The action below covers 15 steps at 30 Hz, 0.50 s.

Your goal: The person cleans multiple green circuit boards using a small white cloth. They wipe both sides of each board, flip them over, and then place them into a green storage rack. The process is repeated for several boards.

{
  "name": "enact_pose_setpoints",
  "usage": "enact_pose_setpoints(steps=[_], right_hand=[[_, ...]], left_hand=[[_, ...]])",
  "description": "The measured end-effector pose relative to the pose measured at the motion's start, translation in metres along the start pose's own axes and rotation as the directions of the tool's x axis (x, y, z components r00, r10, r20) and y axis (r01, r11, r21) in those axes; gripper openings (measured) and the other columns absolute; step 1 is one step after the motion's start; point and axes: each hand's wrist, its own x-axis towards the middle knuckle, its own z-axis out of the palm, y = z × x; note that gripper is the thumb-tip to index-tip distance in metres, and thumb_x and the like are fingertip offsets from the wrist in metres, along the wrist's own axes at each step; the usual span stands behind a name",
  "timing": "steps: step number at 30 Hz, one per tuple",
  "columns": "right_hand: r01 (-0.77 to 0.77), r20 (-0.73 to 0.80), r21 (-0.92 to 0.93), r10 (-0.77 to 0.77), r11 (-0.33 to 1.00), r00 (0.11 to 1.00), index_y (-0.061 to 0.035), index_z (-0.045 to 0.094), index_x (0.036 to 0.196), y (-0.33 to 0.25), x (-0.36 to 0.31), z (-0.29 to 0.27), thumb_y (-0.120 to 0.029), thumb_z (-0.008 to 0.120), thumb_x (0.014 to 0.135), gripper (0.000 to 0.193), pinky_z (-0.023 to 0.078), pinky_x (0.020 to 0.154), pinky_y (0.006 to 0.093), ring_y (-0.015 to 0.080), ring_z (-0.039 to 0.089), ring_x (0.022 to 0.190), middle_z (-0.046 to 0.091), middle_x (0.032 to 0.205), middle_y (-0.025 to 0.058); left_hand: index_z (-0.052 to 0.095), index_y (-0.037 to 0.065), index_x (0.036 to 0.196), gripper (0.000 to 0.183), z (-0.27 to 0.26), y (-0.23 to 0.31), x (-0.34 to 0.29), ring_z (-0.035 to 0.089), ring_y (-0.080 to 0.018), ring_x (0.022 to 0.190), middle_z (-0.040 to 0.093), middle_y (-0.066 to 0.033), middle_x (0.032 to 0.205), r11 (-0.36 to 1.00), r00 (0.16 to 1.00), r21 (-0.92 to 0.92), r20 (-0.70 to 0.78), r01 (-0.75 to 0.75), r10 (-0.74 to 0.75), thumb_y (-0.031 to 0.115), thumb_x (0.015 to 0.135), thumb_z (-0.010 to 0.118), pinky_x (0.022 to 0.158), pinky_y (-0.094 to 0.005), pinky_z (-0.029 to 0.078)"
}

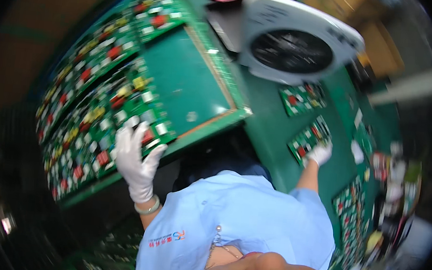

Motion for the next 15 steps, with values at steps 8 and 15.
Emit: enact_pose_setpoints(steps=[8,15], right_hand=[[0.174,-0.103,-0.725,-0.354,0.666,0.929,-0.0066,0.065,0.125,0.076,0.035,-0.019,-0.036,0.061,0.093,0.043,0.048,0.098,0.0451,0.0358,0.061,0.113,0.067,0.119,0.0188],[-0.239,0.119,0.15,0.222,0.959,0.968,-0.0079,0.065,0.129,0.075,0.058,-0.03,-0.01,0.061,0.092,0.037,0.053,0.07,0.032,0.0169,0.065,0.081,0.069,0.095,0.0084]], left_hand=[[0.062,0.003,0.129,0.061,0.015,-0.006,-0.011,0.056,-0.0392,0.124,0.067,-0.0096,0.129,0.99,0.998,0.12,0.006,-0.068,0.068,0.045,0.086,0.074,0.11,-0.0504,0.039],[0.063,0.004,0.128,0.064,0.011,-0.008,-0.008,0.058,-0.0412,0.12,0.06,-0.0221,0.133,0.996,0.997,0.04,-0.018,-0.078,0.079,0.051,0.086,0.072,0.106,-0.0519,0.042]])
